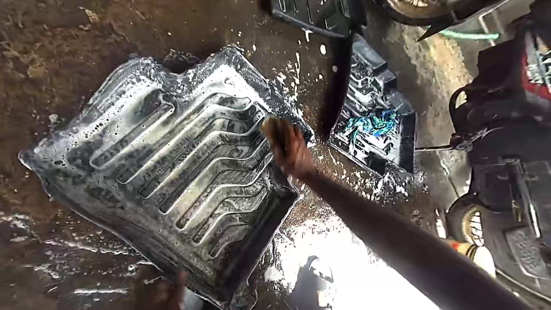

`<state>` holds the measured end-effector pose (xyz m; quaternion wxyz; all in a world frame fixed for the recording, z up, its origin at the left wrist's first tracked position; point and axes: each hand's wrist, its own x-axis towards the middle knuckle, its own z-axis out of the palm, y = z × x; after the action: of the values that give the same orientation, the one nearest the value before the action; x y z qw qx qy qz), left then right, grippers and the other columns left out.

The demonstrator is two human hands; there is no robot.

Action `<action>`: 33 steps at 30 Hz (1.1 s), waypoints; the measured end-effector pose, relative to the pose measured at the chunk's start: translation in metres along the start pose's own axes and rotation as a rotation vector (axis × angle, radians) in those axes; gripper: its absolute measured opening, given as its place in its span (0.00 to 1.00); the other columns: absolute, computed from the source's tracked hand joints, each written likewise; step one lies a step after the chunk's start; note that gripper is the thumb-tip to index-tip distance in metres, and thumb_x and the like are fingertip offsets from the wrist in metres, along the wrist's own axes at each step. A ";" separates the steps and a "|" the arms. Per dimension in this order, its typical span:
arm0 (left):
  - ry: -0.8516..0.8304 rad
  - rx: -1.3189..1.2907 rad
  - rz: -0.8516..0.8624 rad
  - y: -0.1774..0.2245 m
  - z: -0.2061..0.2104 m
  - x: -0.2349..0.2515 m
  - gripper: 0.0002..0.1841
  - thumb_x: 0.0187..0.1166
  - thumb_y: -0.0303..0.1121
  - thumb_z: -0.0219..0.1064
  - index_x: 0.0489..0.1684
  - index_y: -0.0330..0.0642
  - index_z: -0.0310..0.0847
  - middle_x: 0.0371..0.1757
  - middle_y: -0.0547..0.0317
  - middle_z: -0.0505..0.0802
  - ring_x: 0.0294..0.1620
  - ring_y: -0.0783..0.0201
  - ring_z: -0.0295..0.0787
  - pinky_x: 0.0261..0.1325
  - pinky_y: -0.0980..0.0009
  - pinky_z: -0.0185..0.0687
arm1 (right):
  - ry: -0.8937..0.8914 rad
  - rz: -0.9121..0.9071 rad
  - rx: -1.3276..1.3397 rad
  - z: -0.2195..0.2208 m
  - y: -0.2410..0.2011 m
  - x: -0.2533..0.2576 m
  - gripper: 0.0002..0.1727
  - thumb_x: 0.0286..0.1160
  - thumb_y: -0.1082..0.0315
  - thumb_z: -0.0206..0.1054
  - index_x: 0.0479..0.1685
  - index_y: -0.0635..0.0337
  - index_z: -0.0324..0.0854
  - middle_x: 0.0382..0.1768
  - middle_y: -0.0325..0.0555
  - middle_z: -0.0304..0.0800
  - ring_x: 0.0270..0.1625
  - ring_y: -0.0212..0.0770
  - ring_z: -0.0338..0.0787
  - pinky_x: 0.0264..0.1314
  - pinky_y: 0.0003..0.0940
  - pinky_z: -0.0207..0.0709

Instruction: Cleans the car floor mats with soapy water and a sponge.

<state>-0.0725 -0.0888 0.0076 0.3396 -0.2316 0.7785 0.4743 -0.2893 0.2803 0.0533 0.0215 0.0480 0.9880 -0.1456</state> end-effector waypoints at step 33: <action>0.804 0.070 0.319 0.052 0.009 0.096 0.39 0.84 0.41 0.61 0.83 0.14 0.52 0.78 0.14 0.71 0.83 0.31 0.68 0.88 0.54 0.59 | 0.181 0.057 -0.350 0.062 0.000 0.058 0.43 0.77 0.33 0.56 0.91 0.43 0.63 0.64 0.59 0.87 0.65 0.63 0.86 0.63 0.70 0.72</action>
<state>-0.1684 -0.0617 -0.0370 -0.0606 -0.2631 0.8905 0.3663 -0.3453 0.2677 -0.0090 -0.0554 0.0842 0.9943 0.0339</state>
